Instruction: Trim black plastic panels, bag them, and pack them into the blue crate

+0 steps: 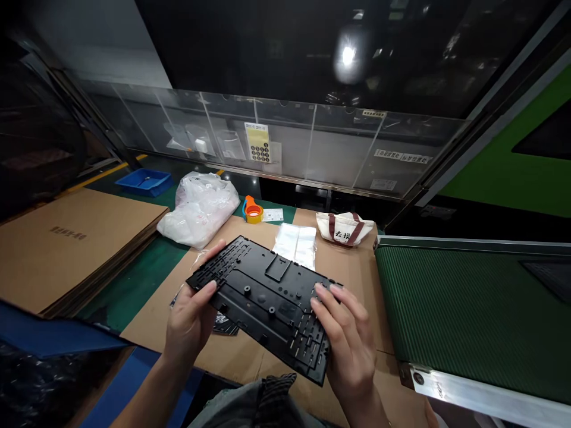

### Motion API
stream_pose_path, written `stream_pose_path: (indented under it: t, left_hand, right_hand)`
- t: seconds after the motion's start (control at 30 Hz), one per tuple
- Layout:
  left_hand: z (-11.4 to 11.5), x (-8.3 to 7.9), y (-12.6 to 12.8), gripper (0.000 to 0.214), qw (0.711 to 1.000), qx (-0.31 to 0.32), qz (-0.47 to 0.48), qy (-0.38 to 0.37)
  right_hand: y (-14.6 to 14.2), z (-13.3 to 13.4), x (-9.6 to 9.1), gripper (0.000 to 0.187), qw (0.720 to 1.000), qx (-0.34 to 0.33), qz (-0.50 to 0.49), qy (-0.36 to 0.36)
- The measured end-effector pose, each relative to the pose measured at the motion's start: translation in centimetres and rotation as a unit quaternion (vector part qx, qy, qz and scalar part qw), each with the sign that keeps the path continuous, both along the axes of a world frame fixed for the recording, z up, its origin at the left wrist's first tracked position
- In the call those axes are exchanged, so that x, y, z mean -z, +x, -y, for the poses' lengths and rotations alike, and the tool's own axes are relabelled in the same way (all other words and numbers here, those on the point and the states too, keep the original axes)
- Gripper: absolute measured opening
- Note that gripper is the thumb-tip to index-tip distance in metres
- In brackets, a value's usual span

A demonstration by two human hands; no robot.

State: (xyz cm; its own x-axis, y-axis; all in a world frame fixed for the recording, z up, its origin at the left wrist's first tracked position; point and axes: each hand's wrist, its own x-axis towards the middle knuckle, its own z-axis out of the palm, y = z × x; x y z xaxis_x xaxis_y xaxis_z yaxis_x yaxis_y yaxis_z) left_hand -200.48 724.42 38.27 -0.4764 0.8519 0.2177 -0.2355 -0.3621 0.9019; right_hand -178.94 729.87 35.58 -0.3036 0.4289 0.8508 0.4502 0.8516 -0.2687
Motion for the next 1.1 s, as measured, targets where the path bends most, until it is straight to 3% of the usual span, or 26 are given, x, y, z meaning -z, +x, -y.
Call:
stream_pose_path:
  t: [0.07, 0.17, 0.33, 0.43, 0.53, 0.57, 0.6, 0.63, 0.73, 0.8, 0.9, 1.0, 1.1]
  left_hand:
    - [0.0, -0.1, 0.4, 0.049, 1.000, 0.004, 0.026, 0.010]
    - [0.2, 0.1, 0.7, 0.052, 0.998, 0.010, 0.057, 0.017]
    - [0.1, 0.2, 0.5, 0.054, 0.999, 0.007, 0.050, 0.016]
    - [-1.7, 1.1, -0.4, 0.063, 0.998, 0.050, -0.005, 0.040]
    - [-5.5, 4.2, -2.0, 0.066, 0.982, 0.114, -0.147, 0.027]
    - [-7.0, 5.7, -2.6, 0.060, 0.966, 0.124, -0.228, -0.008]
    - [-8.5, 7.5, -3.2, 0.054, 0.929, 0.126, -0.343, -0.062]
    - [-9.9, 9.4, -3.8, 0.050, 0.864, 0.124, -0.474, -0.116]
    - [-13.1, 14.9, -5.1, 0.039, 0.800, 0.128, -0.564, -0.163]
    - [-14.1, 17.6, -5.5, 0.037, 0.763, 0.141, -0.610, -0.158]
    - [-15.1, 19.8, -5.4, 0.042, 0.710, 0.174, -0.671, -0.124]
    - [-16.4, 20.6, -5.0, 0.032, 0.669, 0.196, -0.709, -0.108]
    - [-17.9, 20.9, -5.1, 0.020, 0.642, 0.197, -0.728, -0.136]
  right_hand:
    - [-0.4, 0.2, 0.3, 0.045, 0.999, 0.046, -0.020, 0.000]
    - [-0.7, 0.4, 0.7, 0.050, 0.998, 0.054, -0.024, -0.026]
    - [-0.1, -0.2, 1.5, 0.044, 0.997, -0.023, -0.036, -0.070]
    - [0.4, -1.1, 2.9, 0.035, 0.981, -0.072, -0.053, -0.170]
    - [0.7, -2.2, 5.5, 0.018, 0.931, 0.002, -0.135, -0.339]
    - [0.8, -2.5, 6.5, 0.019, 0.902, 0.046, -0.170, -0.395]
    - [1.0, -2.8, 7.5, 0.025, 0.868, 0.083, -0.205, -0.444]
    - [1.3, -3.0, 8.5, 0.032, 0.833, 0.107, -0.238, -0.487]
    - [2.2, -3.1, 11.0, 0.046, 0.740, 0.108, -0.338, -0.571]
    - [2.8, -2.9, 12.3, 0.048, 0.697, 0.103, -0.384, -0.597]
    - [3.4, -2.4, 13.7, 0.042, 0.666, 0.100, -0.416, -0.611]
    - [3.4, -2.1, 14.2, 0.039, 0.648, 0.093, -0.421, -0.628]
    - [3.2, -2.1, 14.1, 0.038, 0.647, 0.093, -0.396, -0.645]
